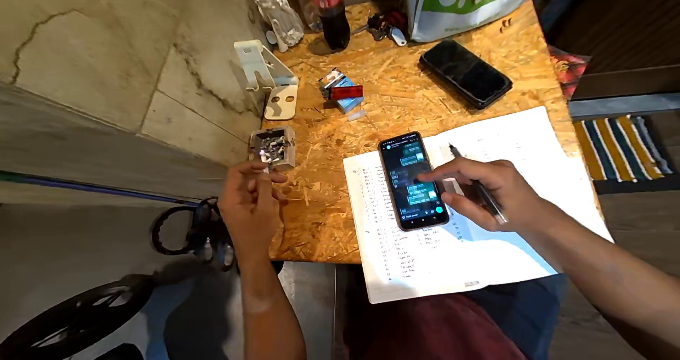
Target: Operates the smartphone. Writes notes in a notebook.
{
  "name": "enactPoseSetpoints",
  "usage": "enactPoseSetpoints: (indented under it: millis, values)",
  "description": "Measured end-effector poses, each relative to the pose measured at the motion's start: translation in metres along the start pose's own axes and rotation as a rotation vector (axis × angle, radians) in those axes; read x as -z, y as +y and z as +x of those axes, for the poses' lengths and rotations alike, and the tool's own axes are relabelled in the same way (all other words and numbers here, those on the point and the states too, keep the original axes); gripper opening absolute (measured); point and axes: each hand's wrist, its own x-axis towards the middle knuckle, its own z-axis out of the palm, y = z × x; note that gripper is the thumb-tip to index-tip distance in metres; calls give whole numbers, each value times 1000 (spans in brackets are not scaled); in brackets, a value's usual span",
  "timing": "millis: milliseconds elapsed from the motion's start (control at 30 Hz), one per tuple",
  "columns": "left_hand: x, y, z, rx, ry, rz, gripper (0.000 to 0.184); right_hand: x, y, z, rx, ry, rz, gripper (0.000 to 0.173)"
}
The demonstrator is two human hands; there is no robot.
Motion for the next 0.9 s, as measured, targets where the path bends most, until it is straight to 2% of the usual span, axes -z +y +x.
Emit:
enactPoseSetpoints:
  millis: [100,200,333,433,667,800,900]
  values:
    - [-12,-8,-26,-71,24,-105,24,-2,1,-1,-5,-23,-48,34]
    - [-20,-14,-47,-122,55,-160,27,-2,0,-1,46,-71,53,29]
    - [-21,-10,-63,-154,79,-220,29,-1,0,0,20,-9,13,34]
    - [-25,-10,-67,-158,110,-232,30,-2,0,0,-2,-21,-46,36]
    - [-28,-12,-67,-159,149,-223,30,-1,-4,-1,77,-84,92,27]
    - [-28,-14,-67,-169,143,-256,30,-2,-6,0,34,-25,29,34]
    - [-28,-14,-67,-167,152,-253,31,-4,-5,0,-4,-54,-68,39]
